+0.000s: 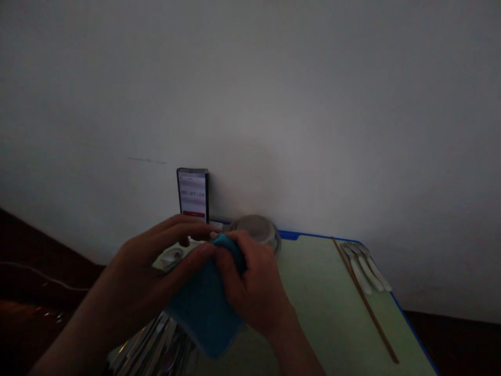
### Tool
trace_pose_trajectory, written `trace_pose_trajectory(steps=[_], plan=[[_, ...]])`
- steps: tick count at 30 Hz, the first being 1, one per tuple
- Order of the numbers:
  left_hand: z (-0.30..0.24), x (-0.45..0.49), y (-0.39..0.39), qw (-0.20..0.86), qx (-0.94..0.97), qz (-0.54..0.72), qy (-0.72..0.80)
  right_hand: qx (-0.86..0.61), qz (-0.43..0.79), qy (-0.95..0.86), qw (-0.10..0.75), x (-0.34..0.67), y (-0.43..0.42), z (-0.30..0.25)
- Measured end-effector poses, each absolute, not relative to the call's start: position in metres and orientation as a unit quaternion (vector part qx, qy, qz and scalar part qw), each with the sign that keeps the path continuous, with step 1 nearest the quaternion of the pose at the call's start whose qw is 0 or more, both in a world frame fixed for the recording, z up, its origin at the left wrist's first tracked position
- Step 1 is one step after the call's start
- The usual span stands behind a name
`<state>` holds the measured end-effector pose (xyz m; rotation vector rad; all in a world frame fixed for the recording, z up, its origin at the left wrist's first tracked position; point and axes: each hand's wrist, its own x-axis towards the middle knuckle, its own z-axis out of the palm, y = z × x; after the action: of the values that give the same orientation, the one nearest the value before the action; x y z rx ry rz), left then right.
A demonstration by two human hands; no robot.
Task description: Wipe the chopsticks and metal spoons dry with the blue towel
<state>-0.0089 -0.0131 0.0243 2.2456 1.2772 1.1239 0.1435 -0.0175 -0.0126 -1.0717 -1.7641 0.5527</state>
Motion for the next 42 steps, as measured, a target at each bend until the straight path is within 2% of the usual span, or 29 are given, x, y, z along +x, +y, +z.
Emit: trace_pose_trajectory(steps=[9,20,29,36,42], plan=[[0.023,-0.014,-0.01,0.2,0.791,0.4,0.417,-0.422,0.223,-0.748,0.462,0.147,-0.019,-0.012],[0.019,-0.012,-0.01,0.165,0.801,0.414,0.4,-0.437,0.203,-0.752,0.45,0.148,-0.019,-0.011],[0.019,-0.01,-0.005,0.186,0.796,0.418,0.396,-0.435,0.219,-0.75,0.448,0.151,-0.017,-0.01],[0.008,-0.008,-0.002,0.211,0.793,0.333,0.464,-0.518,0.265,-0.515,0.63,0.15,-0.01,-0.014],[0.0,-0.007,-0.005,0.284,0.805,0.263,0.45,-0.529,0.309,-0.338,0.714,0.156,-0.003,-0.016]])
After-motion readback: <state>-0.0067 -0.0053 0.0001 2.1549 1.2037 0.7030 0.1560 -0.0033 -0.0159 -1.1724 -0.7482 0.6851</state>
